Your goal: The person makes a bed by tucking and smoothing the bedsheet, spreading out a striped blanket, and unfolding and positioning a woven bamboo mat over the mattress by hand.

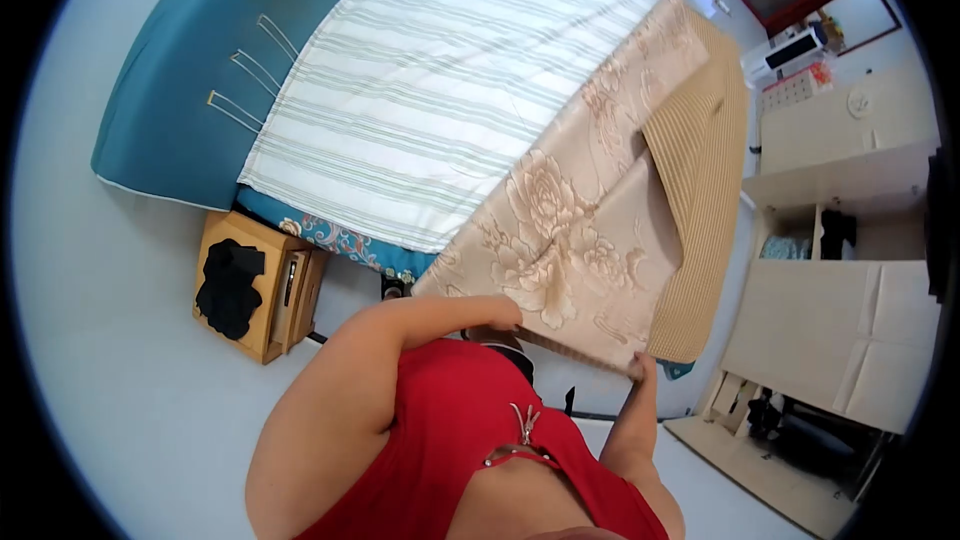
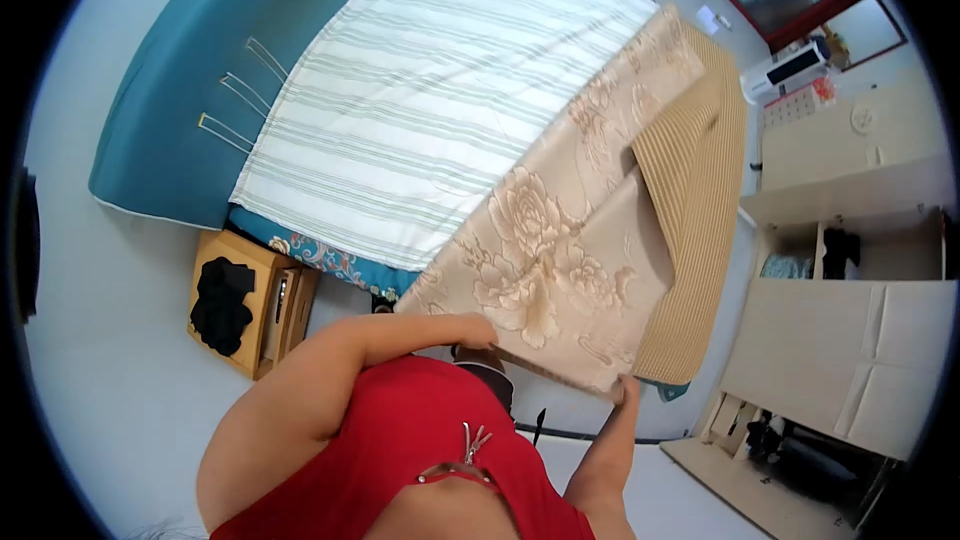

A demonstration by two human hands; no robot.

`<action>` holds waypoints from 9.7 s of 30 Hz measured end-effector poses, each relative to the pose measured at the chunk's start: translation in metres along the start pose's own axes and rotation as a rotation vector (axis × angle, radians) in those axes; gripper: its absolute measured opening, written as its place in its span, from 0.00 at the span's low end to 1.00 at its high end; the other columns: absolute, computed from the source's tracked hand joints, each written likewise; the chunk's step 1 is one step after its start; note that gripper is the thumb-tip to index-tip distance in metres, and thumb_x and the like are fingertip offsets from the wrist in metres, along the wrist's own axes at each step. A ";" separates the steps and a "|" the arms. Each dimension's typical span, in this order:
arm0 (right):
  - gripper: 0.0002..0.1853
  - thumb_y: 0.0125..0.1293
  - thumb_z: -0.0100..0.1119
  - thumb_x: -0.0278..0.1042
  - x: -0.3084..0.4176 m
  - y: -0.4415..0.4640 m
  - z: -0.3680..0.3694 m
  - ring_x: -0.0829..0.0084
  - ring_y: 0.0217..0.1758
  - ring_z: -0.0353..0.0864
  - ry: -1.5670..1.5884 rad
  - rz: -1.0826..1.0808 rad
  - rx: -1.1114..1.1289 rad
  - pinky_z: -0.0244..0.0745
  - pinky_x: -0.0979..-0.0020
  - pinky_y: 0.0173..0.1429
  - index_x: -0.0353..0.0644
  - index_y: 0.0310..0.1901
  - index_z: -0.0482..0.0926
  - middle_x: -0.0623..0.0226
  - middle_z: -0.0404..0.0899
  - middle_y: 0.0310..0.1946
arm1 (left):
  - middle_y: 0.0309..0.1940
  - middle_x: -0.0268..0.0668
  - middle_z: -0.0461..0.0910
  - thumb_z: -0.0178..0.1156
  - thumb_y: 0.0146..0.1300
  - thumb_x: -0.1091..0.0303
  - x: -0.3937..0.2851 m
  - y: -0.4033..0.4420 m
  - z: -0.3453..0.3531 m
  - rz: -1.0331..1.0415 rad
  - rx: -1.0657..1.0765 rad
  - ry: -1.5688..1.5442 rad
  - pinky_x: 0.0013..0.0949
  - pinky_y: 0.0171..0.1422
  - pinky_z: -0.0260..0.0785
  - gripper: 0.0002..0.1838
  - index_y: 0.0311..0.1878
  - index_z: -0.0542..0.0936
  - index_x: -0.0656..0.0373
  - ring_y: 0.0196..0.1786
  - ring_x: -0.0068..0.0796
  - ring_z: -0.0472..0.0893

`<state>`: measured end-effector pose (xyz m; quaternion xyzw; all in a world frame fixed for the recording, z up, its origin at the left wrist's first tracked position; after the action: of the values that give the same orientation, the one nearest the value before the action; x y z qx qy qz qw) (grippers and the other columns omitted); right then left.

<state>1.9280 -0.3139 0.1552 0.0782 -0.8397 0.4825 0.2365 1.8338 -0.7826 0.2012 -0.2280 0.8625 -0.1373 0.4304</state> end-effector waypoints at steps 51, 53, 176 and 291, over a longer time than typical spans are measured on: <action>0.20 0.60 0.51 0.43 -0.016 -0.176 0.376 0.52 0.48 0.76 -1.053 -0.613 0.264 0.71 0.57 0.52 0.47 0.53 0.75 0.50 0.78 0.44 | 0.65 0.53 0.56 0.40 0.67 0.63 0.291 -0.432 0.042 -1.294 -1.720 -1.690 0.50 0.61 0.64 0.31 0.69 0.46 0.64 0.62 0.52 0.64; 0.19 0.60 0.52 0.42 -0.023 -0.216 0.361 0.51 0.44 0.77 -0.958 -0.569 0.300 0.71 0.57 0.49 0.46 0.52 0.76 0.50 0.78 0.41 | 0.64 0.56 0.56 0.46 0.64 0.70 0.254 -0.408 0.011 -1.588 -1.612 -1.344 0.50 0.57 0.70 0.34 0.69 0.43 0.63 0.59 0.53 0.69; 0.18 0.61 0.54 0.36 0.966 0.727 -0.478 0.58 0.42 0.79 -1.407 -1.234 0.644 0.73 0.64 0.48 0.42 0.52 0.75 0.54 0.80 0.40 | 0.46 0.35 0.72 0.53 0.61 0.52 -0.119 1.133 -0.348 -1.208 -1.604 -2.335 0.39 0.43 0.67 0.22 0.54 0.71 0.52 0.44 0.32 0.70; 0.14 0.59 0.54 0.43 2.037 0.857 0.698 0.61 0.36 0.79 -1.864 -1.590 1.164 0.73 0.64 0.41 0.40 0.36 0.78 0.58 0.81 0.31 | 0.35 0.47 0.80 0.53 0.60 0.56 0.624 0.831 -1.365 -1.869 -1.595 -1.187 0.42 0.46 0.71 0.18 0.52 0.76 0.52 0.40 0.46 0.80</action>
<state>-0.3887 -0.2604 0.1603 0.9207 -0.0905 0.2671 -0.2698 0.1785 -0.3336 0.2247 -0.9296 -0.0808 0.2740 0.2329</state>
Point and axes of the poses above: each hand's wrist, its own y-axis towards the middle knuckle, its own z-axis out of the palm, x = y × z, the point moved 2 cm from there along y, towards the middle knuckle
